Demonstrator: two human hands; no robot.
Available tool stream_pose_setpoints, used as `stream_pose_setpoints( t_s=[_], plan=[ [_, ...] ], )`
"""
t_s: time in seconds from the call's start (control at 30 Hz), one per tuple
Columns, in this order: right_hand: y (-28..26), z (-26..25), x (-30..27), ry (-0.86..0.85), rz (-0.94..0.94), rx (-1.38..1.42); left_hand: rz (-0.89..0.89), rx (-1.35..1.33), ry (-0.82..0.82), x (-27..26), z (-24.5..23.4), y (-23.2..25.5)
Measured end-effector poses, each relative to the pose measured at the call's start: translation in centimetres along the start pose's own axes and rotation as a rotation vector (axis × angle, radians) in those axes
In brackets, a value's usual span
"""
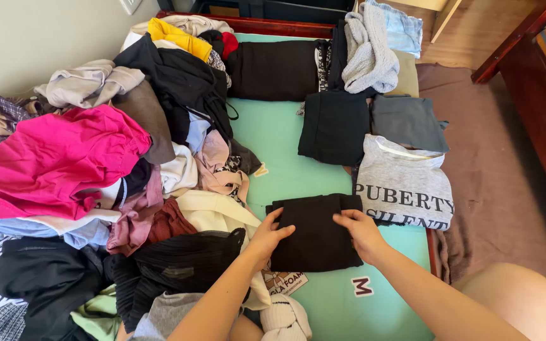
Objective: The person folds various garments, including tops, pants, and bras, one by one on a bed. They smooth and align each item before folding it into a compact shape and placing it in a growing stack.
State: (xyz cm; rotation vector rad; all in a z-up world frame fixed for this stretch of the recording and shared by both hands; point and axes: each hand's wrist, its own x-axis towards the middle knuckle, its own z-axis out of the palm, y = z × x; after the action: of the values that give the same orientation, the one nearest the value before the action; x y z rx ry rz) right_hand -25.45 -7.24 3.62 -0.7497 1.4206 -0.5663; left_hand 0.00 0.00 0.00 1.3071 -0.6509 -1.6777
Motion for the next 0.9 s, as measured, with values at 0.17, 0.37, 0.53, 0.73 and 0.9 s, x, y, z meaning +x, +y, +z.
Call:
stream_pose_setpoints(
  t_s=[0.17, 0.37, 0.53, 0.73, 0.9],
  plan=[
    [1.9, -1.3, 0.4, -0.007, 0.034, 0.009, -0.082, 0.267, 0.266, -2.6, 0.8, -1.5],
    [2.6, -1.6, 1.9, 0.044, 0.014, -0.046, -0.138, 0.218, 0.265, -2.0, -0.3, -3.8],
    [2.3, -1.6, 1.3, 0.143, -0.021, -0.110, -0.108, 0.192, 0.255, -1.3, -1.8, -4.1],
    [0.6, 0.5, -2.4, 0.371, -0.639, -0.672, 0.030, 0.472, 0.402, -3.1, -0.5, -1.8],
    [0.5, 4.3, -4.8, 0.269, -1.299, -1.104, 0.697, 1.049, 0.609, -4.1, 5.7, 0.0]
  ],
)
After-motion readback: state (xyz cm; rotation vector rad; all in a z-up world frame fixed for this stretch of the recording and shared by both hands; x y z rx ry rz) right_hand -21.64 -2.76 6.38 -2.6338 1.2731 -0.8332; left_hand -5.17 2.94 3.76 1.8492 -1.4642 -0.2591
